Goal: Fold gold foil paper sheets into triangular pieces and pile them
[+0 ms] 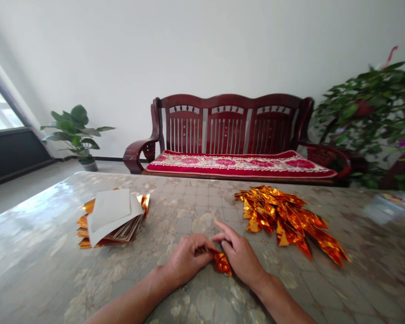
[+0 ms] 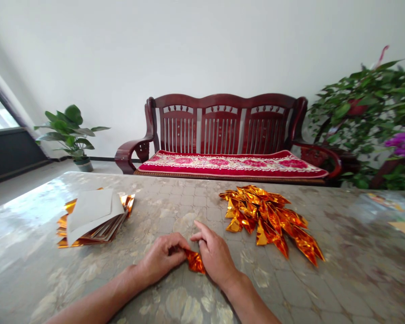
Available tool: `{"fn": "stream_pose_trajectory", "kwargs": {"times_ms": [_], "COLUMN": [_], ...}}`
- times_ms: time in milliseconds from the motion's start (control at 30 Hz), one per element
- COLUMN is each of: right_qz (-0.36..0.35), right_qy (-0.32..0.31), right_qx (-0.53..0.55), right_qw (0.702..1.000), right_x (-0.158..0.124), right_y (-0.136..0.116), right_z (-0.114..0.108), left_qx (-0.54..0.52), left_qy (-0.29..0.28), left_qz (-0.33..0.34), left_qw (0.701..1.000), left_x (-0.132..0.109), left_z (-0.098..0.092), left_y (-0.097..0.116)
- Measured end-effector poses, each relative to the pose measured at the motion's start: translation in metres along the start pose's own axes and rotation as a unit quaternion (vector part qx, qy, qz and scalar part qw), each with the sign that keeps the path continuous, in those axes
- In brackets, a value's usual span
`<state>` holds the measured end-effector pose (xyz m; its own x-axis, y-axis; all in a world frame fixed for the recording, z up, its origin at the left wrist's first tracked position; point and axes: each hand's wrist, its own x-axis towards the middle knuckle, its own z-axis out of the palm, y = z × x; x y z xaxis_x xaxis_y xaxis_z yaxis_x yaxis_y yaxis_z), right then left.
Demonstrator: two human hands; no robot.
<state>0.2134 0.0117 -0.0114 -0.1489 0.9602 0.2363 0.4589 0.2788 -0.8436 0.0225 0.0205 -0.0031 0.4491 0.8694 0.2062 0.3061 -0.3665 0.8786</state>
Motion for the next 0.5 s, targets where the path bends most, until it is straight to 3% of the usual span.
{"fn": "stream_pose_trajectory", "kwargs": {"times_ms": [100,233,400,500], "right_qz": [0.008,-0.026,-0.104,-0.106], "right_qy": [0.031,0.062,0.061,0.078], "right_qx": [0.068,0.083,0.004,-0.013], "right_qw": [0.997,0.994,0.993,0.991], "right_x": [0.0,-0.002,-0.005,-0.005], "right_y": [-0.001,-0.007,-0.014,-0.014], "right_z": [-0.003,-0.009,-0.011,-0.008], "left_qx": [-0.118,-0.258,-0.287,-0.297], "left_qy": [0.064,0.102,0.132,0.14], "left_qz": [-0.097,-0.134,-0.15,-0.151], "left_qw": [0.986,0.952,0.937,0.932], "left_x": [0.006,0.013,0.015,0.015], "left_z": [0.002,-0.002,-0.005,-0.005], "left_y": [-0.005,-0.006,-0.002,0.002]}}
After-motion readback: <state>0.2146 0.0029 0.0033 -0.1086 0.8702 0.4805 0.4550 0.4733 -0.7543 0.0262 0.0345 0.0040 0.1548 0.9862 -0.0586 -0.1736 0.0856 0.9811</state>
